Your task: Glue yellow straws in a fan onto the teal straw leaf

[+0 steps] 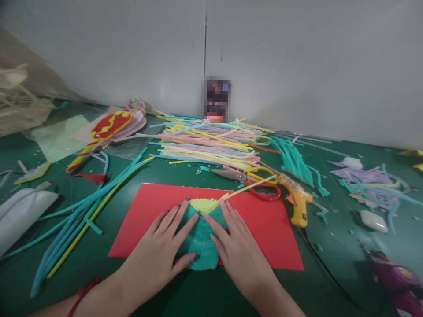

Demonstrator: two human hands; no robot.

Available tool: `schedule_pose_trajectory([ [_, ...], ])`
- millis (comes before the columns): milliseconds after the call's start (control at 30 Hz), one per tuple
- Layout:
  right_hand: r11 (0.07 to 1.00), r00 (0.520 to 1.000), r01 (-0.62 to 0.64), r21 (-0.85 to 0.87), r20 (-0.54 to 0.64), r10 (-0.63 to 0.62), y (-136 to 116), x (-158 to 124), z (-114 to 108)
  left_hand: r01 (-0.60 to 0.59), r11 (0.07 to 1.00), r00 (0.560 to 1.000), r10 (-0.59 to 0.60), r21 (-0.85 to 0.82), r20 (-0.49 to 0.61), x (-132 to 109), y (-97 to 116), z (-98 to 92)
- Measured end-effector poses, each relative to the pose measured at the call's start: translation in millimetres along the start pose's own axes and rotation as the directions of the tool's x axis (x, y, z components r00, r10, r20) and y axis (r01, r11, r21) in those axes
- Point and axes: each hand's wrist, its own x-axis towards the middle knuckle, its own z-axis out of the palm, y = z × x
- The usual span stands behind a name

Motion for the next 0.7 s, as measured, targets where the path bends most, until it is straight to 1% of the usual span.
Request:
schedule_pose_trajectory([
  [267,0.999,1.000,0.020,-0.041,-0.008,-0.021,-0.3,0.8,-0.2,-0.006,1.000,1.000,0.006,0.020,-0.018,0.2,0.6,1.2],
  [500,1.000,1.000,-0.004,-0.005,-0.005,0.004,-0.6,0.9,-0.5,-0.003,1.000,0.999,0.003,0.012,-0.032,-0.8,0.2,3.8],
  [700,0.999,0.998,-0.017,0.043,0.056,0.015,2.1,2.0,-6.0,-0.006,1.000,1.000,0.006,0.008,-0.024,-1.6,-1.1,4.4],
])
